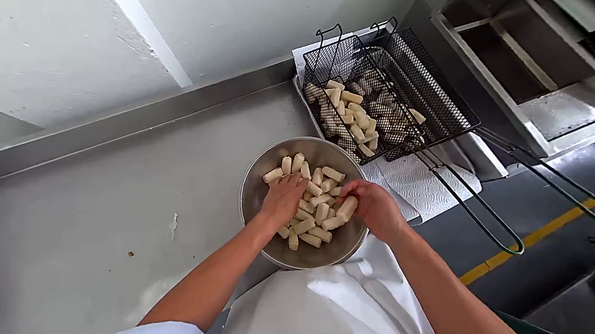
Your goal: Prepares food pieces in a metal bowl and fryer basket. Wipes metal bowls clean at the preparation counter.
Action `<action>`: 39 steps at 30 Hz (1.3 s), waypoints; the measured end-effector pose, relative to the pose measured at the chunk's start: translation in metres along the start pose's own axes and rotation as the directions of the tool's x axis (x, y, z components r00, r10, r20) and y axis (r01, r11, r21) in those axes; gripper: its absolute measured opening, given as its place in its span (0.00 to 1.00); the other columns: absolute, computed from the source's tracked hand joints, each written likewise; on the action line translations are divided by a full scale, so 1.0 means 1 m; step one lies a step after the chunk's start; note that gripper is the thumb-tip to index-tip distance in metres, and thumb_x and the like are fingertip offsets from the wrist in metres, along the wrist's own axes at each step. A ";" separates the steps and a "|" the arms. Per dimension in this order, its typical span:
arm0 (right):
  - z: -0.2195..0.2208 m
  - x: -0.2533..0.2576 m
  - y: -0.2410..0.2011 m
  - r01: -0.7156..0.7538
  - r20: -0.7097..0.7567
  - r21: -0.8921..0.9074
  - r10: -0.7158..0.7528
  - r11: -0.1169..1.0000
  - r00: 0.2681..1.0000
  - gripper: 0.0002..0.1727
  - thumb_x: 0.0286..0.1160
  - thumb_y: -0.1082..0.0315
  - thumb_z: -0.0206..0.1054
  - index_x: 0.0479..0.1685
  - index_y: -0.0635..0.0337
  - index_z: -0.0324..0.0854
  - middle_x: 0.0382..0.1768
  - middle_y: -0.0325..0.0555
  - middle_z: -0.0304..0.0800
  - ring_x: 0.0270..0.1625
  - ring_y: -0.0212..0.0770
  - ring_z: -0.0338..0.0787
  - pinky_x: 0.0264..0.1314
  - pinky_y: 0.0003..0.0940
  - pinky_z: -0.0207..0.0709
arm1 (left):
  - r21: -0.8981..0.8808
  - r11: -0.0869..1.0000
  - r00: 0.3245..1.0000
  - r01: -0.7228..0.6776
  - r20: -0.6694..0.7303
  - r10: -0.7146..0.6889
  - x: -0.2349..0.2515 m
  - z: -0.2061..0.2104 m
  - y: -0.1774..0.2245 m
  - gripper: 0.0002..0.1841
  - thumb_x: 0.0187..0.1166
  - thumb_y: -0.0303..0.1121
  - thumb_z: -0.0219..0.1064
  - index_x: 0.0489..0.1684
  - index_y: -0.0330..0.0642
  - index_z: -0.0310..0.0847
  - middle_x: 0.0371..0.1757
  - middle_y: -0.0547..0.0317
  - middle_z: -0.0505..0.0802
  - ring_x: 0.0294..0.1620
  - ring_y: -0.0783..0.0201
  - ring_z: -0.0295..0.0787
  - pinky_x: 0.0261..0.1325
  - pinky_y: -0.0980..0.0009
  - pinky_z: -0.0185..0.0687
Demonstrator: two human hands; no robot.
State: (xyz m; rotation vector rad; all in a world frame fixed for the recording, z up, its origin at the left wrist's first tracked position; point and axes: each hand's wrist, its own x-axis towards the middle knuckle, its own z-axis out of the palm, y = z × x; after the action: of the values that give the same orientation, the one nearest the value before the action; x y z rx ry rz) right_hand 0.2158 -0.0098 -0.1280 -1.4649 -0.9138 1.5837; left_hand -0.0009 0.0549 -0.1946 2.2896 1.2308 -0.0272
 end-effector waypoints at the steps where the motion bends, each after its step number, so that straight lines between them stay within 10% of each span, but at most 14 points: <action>1: 0.004 0.003 -0.003 -0.007 0.047 -0.064 0.010 0.998 0.999 0.17 0.83 0.62 0.45 0.39 0.54 0.81 0.31 0.38 0.88 0.31 0.33 0.88 0.36 0.32 0.85 | 0.039 0.999 1.000 -0.004 -0.018 0.005 0.002 0.003 0.001 0.25 0.81 0.22 0.61 0.79 0.44 0.77 0.78 0.43 0.81 0.79 0.41 0.75 0.79 0.41 0.67; 3: 0.010 0.007 -0.006 0.102 0.183 -0.590 0.009 0.801 0.983 0.06 0.80 0.73 0.64 0.45 0.63 0.86 0.35 0.47 0.88 0.30 0.39 0.85 0.34 0.37 0.83 | 0.034 0.999 0.999 0.003 -0.034 -0.002 0.007 -0.002 0.004 0.22 0.80 0.24 0.66 0.73 0.43 0.80 0.68 0.39 0.85 0.71 0.38 0.80 0.74 0.43 0.74; 5: 0.023 0.008 0.001 0.157 0.207 -0.954 0.184 0.255 0.961 0.18 0.71 0.69 0.72 0.61 0.57 0.86 0.58 0.55 0.87 0.47 0.57 0.91 0.49 0.58 0.86 | -0.089 0.996 0.999 0.031 -0.033 -0.034 0.003 -0.015 0.003 0.20 0.80 0.25 0.66 0.72 0.43 0.82 0.66 0.39 0.86 0.70 0.41 0.82 0.72 0.46 0.78; 7: 0.035 0.005 0.013 0.144 0.132 -0.989 0.310 -0.017 0.941 0.24 0.72 0.75 0.67 0.70 0.61 0.76 0.69 0.62 0.79 0.52 0.65 0.90 0.50 0.64 0.84 | -0.415 0.906 0.990 0.084 -0.068 -0.123 -0.007 -0.033 -0.005 0.19 0.82 0.25 0.63 0.71 0.39 0.82 0.68 0.41 0.86 0.69 0.47 0.84 0.71 0.49 0.80; 9: 0.040 0.003 0.016 0.161 0.122 -0.982 0.321 -0.098 0.939 0.20 0.76 0.79 0.62 0.68 0.64 0.73 0.63 0.62 0.82 0.52 0.64 0.91 0.48 0.60 0.84 | -0.824 0.562 0.958 0.073 -0.100 -0.270 -0.014 -0.041 -0.019 0.18 0.86 0.25 0.51 0.68 0.32 0.81 0.64 0.44 0.89 0.61 0.53 0.88 0.65 0.53 0.84; 11: 0.037 0.003 0.014 0.187 0.156 -0.980 0.318 -0.071 0.935 0.17 0.78 0.77 0.61 0.64 0.62 0.76 0.58 0.59 0.86 0.52 0.62 0.91 0.49 0.59 0.83 | -0.995 0.082 0.924 0.051 0.016 -0.383 -0.018 -0.048 -0.023 0.26 0.89 0.37 0.33 0.65 0.34 0.76 0.53 0.50 0.90 0.52 0.56 0.91 0.57 0.54 0.87; 13: 0.030 0.004 0.010 0.194 0.189 -0.981 0.310 0.014 0.932 0.17 0.78 0.69 0.65 0.64 0.59 0.81 0.59 0.56 0.88 0.55 0.61 0.90 0.53 0.61 0.82 | -0.994 -0.032 0.893 0.105 0.108 -0.436 -0.015 -0.054 -0.020 0.24 0.94 0.45 0.36 0.57 0.41 0.78 0.42 0.58 0.90 0.40 0.62 0.91 0.43 0.62 0.89; 15: 0.019 0.006 0.003 0.156 0.201 -0.973 0.298 0.168 0.933 0.18 0.76 0.63 0.69 0.63 0.55 0.86 0.59 0.52 0.89 0.57 0.57 0.90 0.57 0.62 0.81 | -0.923 0.351 0.924 0.159 0.014 -0.383 -0.005 -0.048 -0.014 0.14 0.92 0.36 0.53 0.58 0.37 0.82 0.43 0.56 0.90 0.37 0.67 0.87 0.39 0.69 0.84; 18: -0.006 0.004 -0.011 0.018 0.235 -0.769 0.257 0.639 0.937 0.15 0.79 0.67 0.69 0.60 0.60 0.87 0.44 0.49 0.90 0.39 0.43 0.87 0.44 0.44 0.83 | -0.356 0.934 0.999 0.031 0.046 -0.015 0.012 -0.036 0.001 0.22 0.82 0.27 0.63 0.76 0.45 0.80 0.75 0.51 0.85 0.69 0.48 0.86 0.69 0.41 0.81; 20: -0.016 -0.003 -0.010 -0.096 0.238 -0.314 0.177 0.945 0.955 0.16 0.77 0.69 0.56 0.59 0.58 0.83 0.34 0.41 0.87 0.23 0.29 0.80 0.23 0.23 0.75 | -0.045 0.993 0.987 -0.112 0.114 0.116 0.019 -0.020 0.012 0.28 0.79 0.23 0.63 0.81 0.50 0.76 0.83 0.53 0.78 0.70 0.43 0.86 0.63 0.39 0.84; 23: -0.019 -0.007 -0.007 -0.112 0.286 0.165 0.061 0.980 0.956 0.25 0.78 0.52 0.53 0.70 0.48 0.80 0.46 0.44 0.93 0.22 0.26 0.82 0.20 0.17 0.73 | 0.093 0.985 0.985 -0.143 0.109 0.133 0.020 -0.002 0.016 0.26 0.82 0.20 0.60 0.80 0.48 0.76 0.76 0.46 0.82 0.64 0.40 0.87 0.55 0.44 0.87; 30: -0.002 -0.021 -0.047 0.073 0.088 0.057 -0.078 0.996 0.993 0.16 0.87 0.68 0.52 0.66 0.56 0.80 0.44 0.48 0.95 0.19 0.28 0.81 0.17 0.17 0.73 | -0.138 0.979 0.979 0.153 0.155 -0.131 0.000 -0.037 0.004 0.22 0.83 0.36 0.64 0.75 0.43 0.80 0.68 0.44 0.86 0.63 0.45 0.88 0.65 0.43 0.82; 35: -0.021 0.000 -0.103 0.393 -0.105 -0.362 -0.456 0.845 0.884 0.15 0.86 0.67 0.57 0.66 0.58 0.78 0.44 0.39 0.95 0.22 0.26 0.83 0.20 0.21 0.77 | -0.906 0.331 0.960 0.265 0.215 -0.179 -0.028 -0.049 -0.007 0.22 0.89 0.32 0.48 0.77 0.39 0.75 0.47 0.50 0.90 0.33 0.64 0.85 0.37 0.69 0.83; 39: -0.038 0.044 -0.146 0.068 -0.239 -0.831 -0.466 0.551 0.852 0.41 0.83 0.46 0.66 0.89 0.58 0.60 0.68 0.64 0.83 0.62 0.64 0.88 0.61 0.68 0.79 | -0.971 -0.081 0.961 0.226 0.236 -0.142 -0.042 -0.060 0.008 0.26 0.93 0.41 0.36 0.78 0.45 0.73 0.40 0.54 0.93 0.23 0.70 0.84 0.24 0.78 0.78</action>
State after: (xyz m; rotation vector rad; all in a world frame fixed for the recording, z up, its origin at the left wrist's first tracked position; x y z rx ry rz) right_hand 0.2625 0.0934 -0.0196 -2.0322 -1.6006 0.4924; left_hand -0.0327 0.0465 -0.1285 0.6830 0.9069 0.5599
